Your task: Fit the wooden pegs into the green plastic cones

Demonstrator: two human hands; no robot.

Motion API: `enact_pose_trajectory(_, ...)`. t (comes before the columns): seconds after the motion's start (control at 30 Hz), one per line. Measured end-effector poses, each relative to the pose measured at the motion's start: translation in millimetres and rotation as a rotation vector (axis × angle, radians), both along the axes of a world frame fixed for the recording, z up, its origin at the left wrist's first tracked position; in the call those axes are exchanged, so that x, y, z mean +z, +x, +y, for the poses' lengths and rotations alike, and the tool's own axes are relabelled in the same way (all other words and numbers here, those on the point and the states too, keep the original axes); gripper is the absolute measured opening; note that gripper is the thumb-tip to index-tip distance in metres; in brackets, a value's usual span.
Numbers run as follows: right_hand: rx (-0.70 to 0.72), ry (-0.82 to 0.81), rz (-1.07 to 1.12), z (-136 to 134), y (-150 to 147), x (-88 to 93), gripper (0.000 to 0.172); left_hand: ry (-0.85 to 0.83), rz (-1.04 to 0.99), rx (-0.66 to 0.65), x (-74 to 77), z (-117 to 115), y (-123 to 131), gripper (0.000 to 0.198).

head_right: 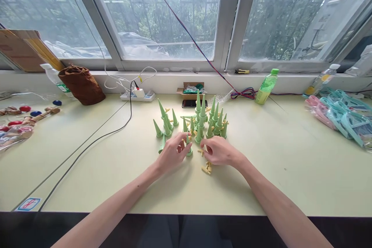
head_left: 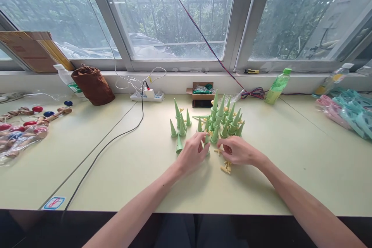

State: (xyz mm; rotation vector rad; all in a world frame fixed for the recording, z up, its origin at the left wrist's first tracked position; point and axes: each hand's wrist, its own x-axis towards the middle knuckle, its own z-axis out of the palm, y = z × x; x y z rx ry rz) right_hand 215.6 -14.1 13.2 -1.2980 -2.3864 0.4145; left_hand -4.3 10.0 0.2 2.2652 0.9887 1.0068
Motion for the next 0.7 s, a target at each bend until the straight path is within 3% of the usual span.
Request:
enact_pose_trajectory(0.07, 0.005, 0.005, -0.01, 0.4, -0.3, -1.0, 0.02, -0.006, 0.012, -0.014, -0.1, 0.7, 1.0, 0.008)
enact_pose_trajectory(0.27, -0.012, 0.01, -0.029, 2.4, -4.6, -7.6, 0.013, -0.053, 0.062, -0.09, 1.7, 1.5, 0.5, 0.013)
enact_pose_trajectory(0.4, -0.018, 0.02, -0.025, 2.5, -7.4, -9.4, 0.01, -0.093, 0.056, -0.057, 2.4, 3.0, -0.2, 0.019)
enact_pose_trajectory(0.7, -0.074, 0.065, 0.195, -0.1, -14.4, -10.6, 0.013, -0.422, -0.297, 0.032, 10.0, 6.5, 0.3, 0.032)
